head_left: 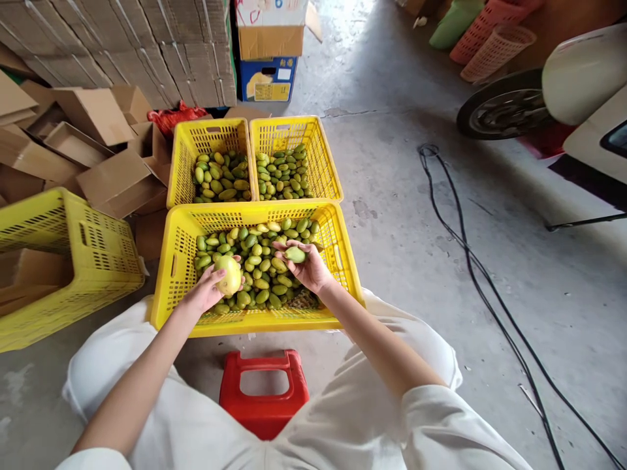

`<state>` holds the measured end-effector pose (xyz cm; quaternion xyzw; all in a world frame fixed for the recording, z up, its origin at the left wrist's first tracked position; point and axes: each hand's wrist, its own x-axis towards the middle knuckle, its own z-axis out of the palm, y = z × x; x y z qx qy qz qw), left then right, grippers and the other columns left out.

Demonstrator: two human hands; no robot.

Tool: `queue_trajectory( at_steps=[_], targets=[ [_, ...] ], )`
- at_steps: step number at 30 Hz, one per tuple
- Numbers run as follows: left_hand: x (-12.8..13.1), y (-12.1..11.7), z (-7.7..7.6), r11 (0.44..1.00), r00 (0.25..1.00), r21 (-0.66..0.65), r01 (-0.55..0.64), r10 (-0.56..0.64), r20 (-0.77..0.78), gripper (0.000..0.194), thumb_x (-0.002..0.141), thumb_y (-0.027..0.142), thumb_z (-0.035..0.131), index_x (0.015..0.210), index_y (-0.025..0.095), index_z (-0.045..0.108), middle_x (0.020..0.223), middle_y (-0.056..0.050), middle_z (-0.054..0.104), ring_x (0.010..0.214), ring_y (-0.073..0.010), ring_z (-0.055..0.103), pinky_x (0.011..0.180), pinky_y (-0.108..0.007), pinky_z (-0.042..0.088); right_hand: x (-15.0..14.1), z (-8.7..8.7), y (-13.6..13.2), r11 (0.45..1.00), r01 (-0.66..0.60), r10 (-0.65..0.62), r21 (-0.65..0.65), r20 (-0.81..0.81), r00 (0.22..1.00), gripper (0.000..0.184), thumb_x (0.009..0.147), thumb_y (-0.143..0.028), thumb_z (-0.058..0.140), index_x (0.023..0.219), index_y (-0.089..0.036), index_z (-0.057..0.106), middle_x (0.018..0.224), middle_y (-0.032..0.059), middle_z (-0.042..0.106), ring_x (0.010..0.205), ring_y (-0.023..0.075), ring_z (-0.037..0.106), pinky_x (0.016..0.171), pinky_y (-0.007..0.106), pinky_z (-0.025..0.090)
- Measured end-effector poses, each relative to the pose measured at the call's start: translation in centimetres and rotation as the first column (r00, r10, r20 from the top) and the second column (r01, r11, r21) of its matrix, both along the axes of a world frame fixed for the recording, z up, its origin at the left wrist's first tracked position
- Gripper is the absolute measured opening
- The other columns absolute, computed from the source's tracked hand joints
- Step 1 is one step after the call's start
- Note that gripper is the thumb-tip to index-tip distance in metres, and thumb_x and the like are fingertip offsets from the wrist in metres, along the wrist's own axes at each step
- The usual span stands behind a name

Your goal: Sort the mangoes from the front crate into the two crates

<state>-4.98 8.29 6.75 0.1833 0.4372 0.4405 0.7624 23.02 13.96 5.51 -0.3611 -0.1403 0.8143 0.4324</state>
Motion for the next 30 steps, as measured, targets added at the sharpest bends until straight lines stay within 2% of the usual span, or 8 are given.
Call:
queue_trajectory(
  at_steps=[3, 9, 11, 14, 17, 21, 25, 30],
  targets=[
    [0.2, 0.3, 0.3, 0.991, 0.991, 0.031, -0.133, 0.133, 0.017, 0.053, 0.059, 0.036, 0.102, 0.101, 0.018, 0.075, 0.095, -0.004, 0.071, 0.078, -0.0164, 0.07, 0.067, -0.026, 0.062, -0.2, 0.4, 0.0, 0.998, 0.036, -0.035, 0.057, -0.014, 0.999, 0.037, 0.07, -0.028, 0.093, 0.091, -0.025, 0.063, 0.098, 0.0006, 0.078, 0.08, 0.0167, 0.076, 0.057, 0.021, 0.059],
    [0.7, 1.3, 1.3, 0.904, 0.908, -0.082, -0.419, 0.413, -0.076, 0.04, 0.057, 0.028, 0.094, 0.086, 0.019, 0.067, 0.089, -0.002, 0.072, 0.075, -0.0157, 0.07, 0.069, -0.027, 0.063, -0.1, -0.1, 0.1, 0.999, 0.01, -0.006, -0.049, 0.081, 0.997, 0.053, 0.068, -0.047, 0.1, 0.083, -0.025, 0.053, 0.064, -0.0048, 0.063, 0.05, 0.0103, 0.056, 0.037, 0.016, 0.03],
    [0.7, 1.5, 1.5, 0.876, 0.889, -0.153, -0.458, 0.446, -0.107, 0.034, 0.065, 0.032, 0.088, 0.086, 0.02, 0.064, 0.081, -0.002, 0.068, 0.068, -0.0145, 0.067, 0.064, -0.025, 0.06, 0.1, -0.3, 0.2, 0.994, 0.011, -0.001, -0.105, 0.089, 0.996, 0.049, 0.074, -0.05, 0.095, 0.082, -0.024, 0.054, 0.057, -0.0055, 0.057, 0.046, 0.0098, 0.051, 0.037, 0.018, 0.035],
    [0.5, 1.7, 2.2, 0.805, 0.849, -0.273, -0.527, 0.51, -0.136, 0.02, 0.085, 0.038, 0.07, 0.089, 0.02, 0.062, 0.08, -0.005, 0.07, 0.07, -0.0182, 0.069, 0.064, -0.029, 0.062, 0.3, -0.5, 0.3, 0.986, 0.085, -0.074, -0.146, 0.079, 0.994, 0.037, 0.077, -0.039, 0.088, 0.082, -0.024, 0.055, 0.063, -0.0035, 0.061, 0.051, 0.0107, 0.054, 0.042, 0.02, 0.046],
    [0.6, 1.8, 2.9, 0.755, 0.821, -0.327, -0.569, 0.546, -0.166, 0.011, 0.092, 0.028, 0.054, 0.096, 0.022, 0.062, 0.088, -0.008, 0.074, 0.084, -0.0245, 0.076, 0.074, -0.04, 0.068, 0.5, -0.3, 0.6, 0.983, 0.133, -0.127, -0.123, 0.056, 0.99, 0.031, 0.076, -0.028, 0.086, 0.088, -0.024, 0.057, 0.077, -0.0019, 0.068, 0.055, 0.0095, 0.054, 0.04, 0.018, 0.042],
    [1.0, 1.7, 2.9, 0.821, 0.863, -0.267, -0.505, 0.47, -0.187, 0.021, 0.085, 0.017, 0.065, 0.106, 0.023, 0.064, 0.1, -0.007, 0.076, 0.1, -0.0287, 0.079, 0.087, -0.048, 0.07, 0.9, -0.4, 0.7, 0.996, 0.08, -0.077, -0.047, 0.051, 0.996, 0.037, 0.077, -0.034, 0.09, 0.097, -0.026, 0.059, 0.08, -0.0042, 0.066, 0.053, 0.0072, 0.046, 0.038, 0.016, 0.033],
    [1.0, 1.6, 2.1, 0.874, 0.895, -0.202, -0.442, 0.413, -0.17, 0.029, 0.084, 0.023, 0.082, 0.11, 0.022, 0.069, 0.112, -0.01, 0.077, 0.099, -0.0255, 0.077, 0.083, -0.037, 0.069, 1.0, -0.9, 0.7, 0.996, 0.081, -0.079, -0.026, 0.084, 0.993, 0.035, 0.074, -0.036, 0.083, 0.1, -0.027, 0.06, 0.084, 0.0003, 0.068, 0.067, 0.0165, 0.063, 0.048, 0.025, 0.052],
    [0.4, 1.5, 1.6, 0.857, 0.869, -0.162, -0.489, 0.463, -0.176, 0.029, 0.078, 0.027, 0.088, 0.096, 0.023, 0.067, 0.091, -0.001, 0.07, 0.08, -0.0166, 0.069, 0.083, -0.035, 0.066, 0.4, -0.8, 0.6, 0.997, 0.075, -0.073, -0.017, 0.087, 0.994, 0.053, 0.066, -0.017, 0.083, 0.114, -0.03, 0.062, 0.091, -0.0015, 0.072, 0.081, 0.0202, 0.072, 0.068, 0.033, 0.064]
  ],
)
